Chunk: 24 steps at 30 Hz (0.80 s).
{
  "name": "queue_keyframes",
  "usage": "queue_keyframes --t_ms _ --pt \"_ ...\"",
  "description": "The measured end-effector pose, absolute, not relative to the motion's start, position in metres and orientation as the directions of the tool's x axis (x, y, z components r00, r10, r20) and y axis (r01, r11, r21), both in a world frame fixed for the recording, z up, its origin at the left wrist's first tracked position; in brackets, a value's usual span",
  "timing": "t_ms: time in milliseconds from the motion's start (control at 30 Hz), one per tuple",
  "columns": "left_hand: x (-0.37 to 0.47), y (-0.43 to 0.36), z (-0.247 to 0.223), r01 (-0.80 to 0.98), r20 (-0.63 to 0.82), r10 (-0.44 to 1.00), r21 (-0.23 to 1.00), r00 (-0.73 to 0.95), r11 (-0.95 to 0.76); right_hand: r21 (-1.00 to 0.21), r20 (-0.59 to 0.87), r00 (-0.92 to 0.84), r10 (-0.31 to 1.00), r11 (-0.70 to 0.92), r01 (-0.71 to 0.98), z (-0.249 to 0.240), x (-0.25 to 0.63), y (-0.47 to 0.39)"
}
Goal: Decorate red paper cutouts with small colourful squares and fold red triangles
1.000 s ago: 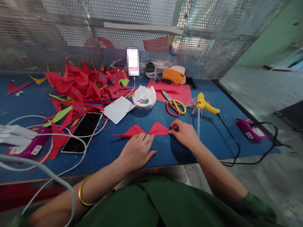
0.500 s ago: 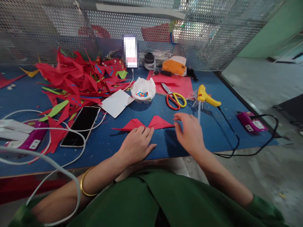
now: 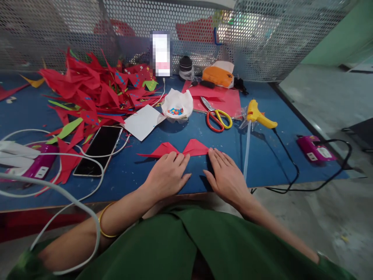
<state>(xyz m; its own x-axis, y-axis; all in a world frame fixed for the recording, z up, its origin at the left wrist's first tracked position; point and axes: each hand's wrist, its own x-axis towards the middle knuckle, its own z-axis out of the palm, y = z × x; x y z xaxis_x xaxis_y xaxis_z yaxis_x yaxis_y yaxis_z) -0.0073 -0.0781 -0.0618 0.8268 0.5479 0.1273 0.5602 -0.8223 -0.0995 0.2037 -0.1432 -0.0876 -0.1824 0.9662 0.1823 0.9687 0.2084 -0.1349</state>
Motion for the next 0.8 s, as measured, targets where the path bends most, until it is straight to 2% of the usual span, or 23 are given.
queue_keyframes --t_ms 100,167,233,300,400,533,633,800 --pt "-0.006 -0.079 -0.061 0.564 0.128 0.552 -0.097 0.824 -0.820 -0.122 0.193 -0.083 0.978 0.108 0.987 -0.084 0.204 -0.146" --pt "-0.006 -0.080 -0.061 0.568 0.141 0.553 -0.107 0.821 -0.816 -0.132 0.237 -0.089 0.968 0.123 0.984 -0.079 0.196 -0.145" --pt "-0.006 -0.082 -0.062 0.561 0.167 0.541 -0.119 0.824 -0.819 -0.184 0.300 -0.174 0.938 0.236 0.954 -0.075 0.183 -0.141" --pt "-0.007 -0.082 -0.064 0.546 0.199 0.519 -0.121 0.831 -0.829 -0.287 0.332 -0.279 0.901 0.378 0.880 -0.074 0.170 -0.137" --pt "-0.017 -0.080 -0.067 0.539 0.264 0.507 -0.059 0.820 -0.840 -0.393 0.304 -0.335 0.892 0.437 0.809 -0.079 0.154 -0.130" --pt "-0.037 -0.072 -0.066 0.670 0.370 0.675 0.165 0.638 -0.724 -0.315 0.246 -0.354 0.902 0.420 0.851 -0.084 0.144 -0.126" --pt "-0.047 -0.065 -0.063 0.760 0.331 0.800 0.274 0.501 -0.590 -0.269 0.221 -0.388 0.895 0.438 0.858 -0.082 0.143 -0.125" --pt "-0.046 -0.055 -0.065 0.774 0.251 0.862 0.381 0.440 -0.506 -0.219 0.230 -0.401 0.887 0.449 0.866 -0.079 0.140 -0.125"
